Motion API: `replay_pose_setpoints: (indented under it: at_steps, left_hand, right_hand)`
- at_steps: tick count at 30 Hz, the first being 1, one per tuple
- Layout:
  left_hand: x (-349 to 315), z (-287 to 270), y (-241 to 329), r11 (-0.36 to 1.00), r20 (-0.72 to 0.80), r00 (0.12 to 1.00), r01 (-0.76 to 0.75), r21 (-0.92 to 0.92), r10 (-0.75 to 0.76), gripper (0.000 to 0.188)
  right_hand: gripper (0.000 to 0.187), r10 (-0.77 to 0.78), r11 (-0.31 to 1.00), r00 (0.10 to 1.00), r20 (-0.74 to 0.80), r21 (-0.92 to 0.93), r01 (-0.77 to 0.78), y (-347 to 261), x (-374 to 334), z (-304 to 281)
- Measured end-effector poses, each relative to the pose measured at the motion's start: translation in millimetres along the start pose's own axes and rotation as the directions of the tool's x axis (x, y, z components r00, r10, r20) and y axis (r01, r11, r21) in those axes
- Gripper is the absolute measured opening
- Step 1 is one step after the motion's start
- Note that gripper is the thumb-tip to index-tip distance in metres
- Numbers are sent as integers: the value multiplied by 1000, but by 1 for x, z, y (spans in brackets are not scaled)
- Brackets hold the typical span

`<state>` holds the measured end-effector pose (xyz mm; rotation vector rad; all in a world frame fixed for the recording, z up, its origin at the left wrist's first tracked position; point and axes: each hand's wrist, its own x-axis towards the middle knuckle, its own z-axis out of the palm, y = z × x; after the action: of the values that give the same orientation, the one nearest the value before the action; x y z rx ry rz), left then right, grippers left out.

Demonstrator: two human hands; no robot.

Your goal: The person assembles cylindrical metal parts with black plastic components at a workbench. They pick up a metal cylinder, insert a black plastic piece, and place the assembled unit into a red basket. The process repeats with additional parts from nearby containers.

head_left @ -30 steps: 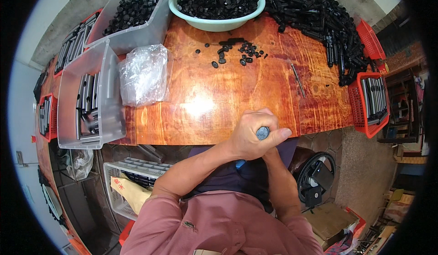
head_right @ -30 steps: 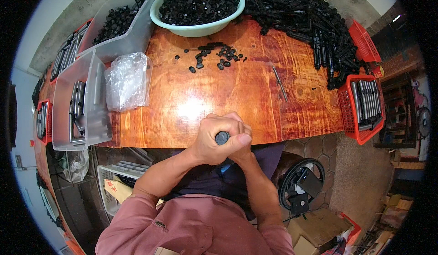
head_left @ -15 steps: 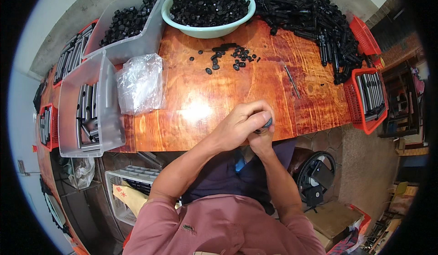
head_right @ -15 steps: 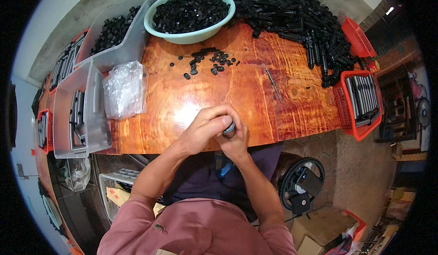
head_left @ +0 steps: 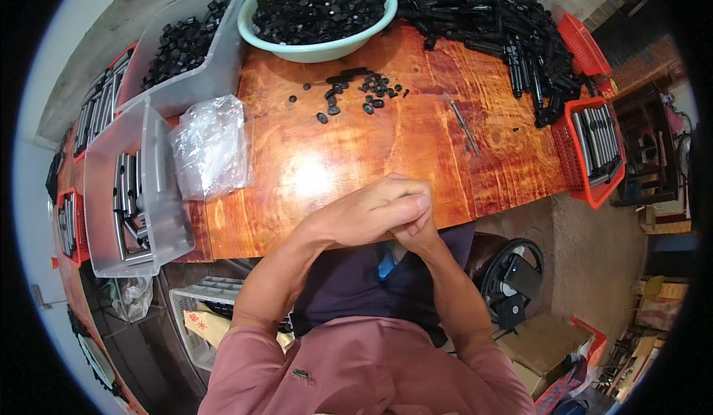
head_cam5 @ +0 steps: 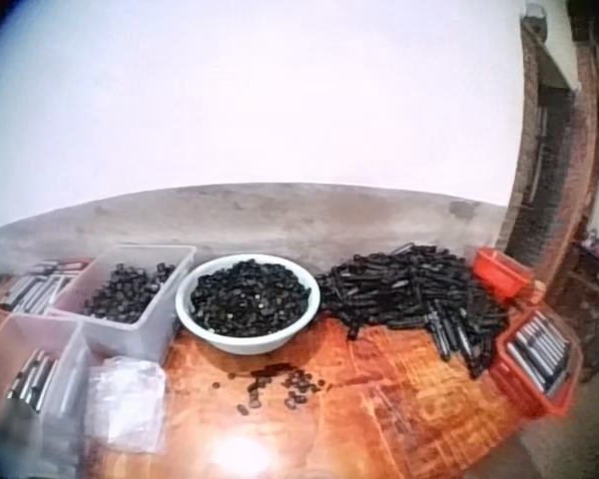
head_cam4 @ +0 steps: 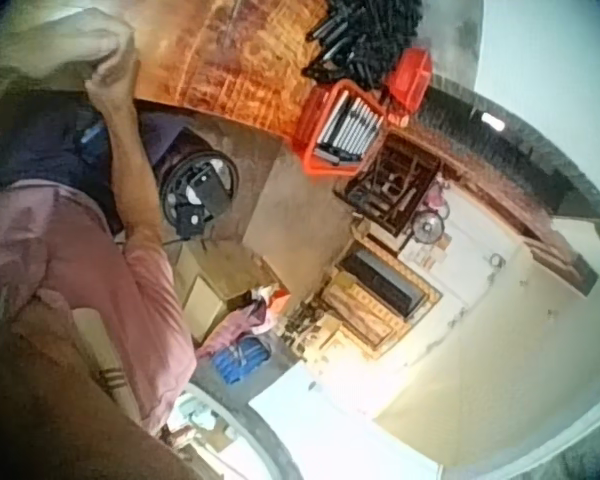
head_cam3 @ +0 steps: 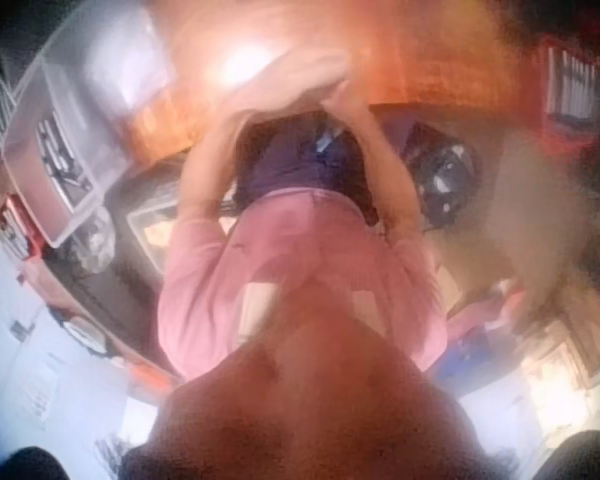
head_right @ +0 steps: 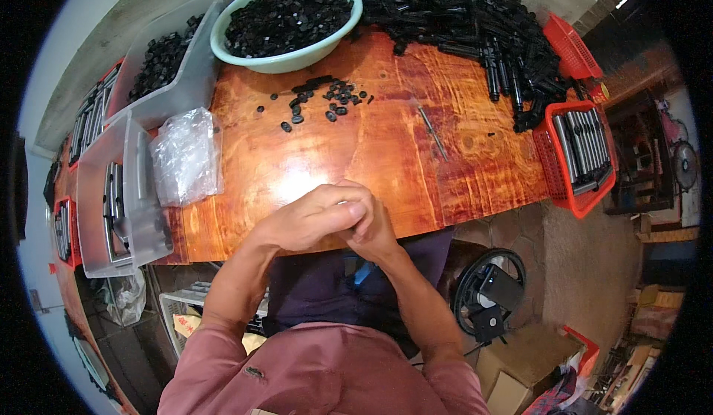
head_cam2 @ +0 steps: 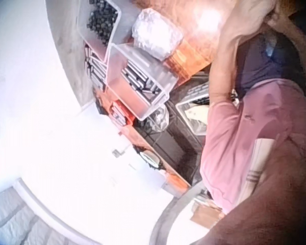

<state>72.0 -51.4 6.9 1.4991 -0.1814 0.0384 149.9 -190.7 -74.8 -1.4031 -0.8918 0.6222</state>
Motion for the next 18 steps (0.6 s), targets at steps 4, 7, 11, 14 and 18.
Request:
replay_pose_setpoints:
  at_steps: [4, 7, 11, 14, 18]
  left_hand:
    - [4, -7, -4, 977, 77, 987, -153, 146, 143, 35]
    - [2, -1, -11, 962, 119, 977, -195, 192, 174, 34]
    - [3, 2, -6, 959, 182, 973, -180, 217, 142, 29]
    - [8, -5, -1, 976, 257, 962, -137, 170, 90, 25]
    - [12, -5, -2, 987, 231, 969, -112, 113, 83, 27]
  right_hand:
    - [31, -19, 1000, 990, 141, 7, 19, -14, 10, -8]
    - [31, -107, 992, 968, 228, -45, 121, -4, 8, -18]
    - [35, -125, 989, 951, 284, -40, 142, 21, 0, -26]
    - [40, -60, 997, 952, 299, -37, 75, 30, -8, -29]
    - [38, 170, 974, 937, 304, 94, -207, 36, -13, -27]
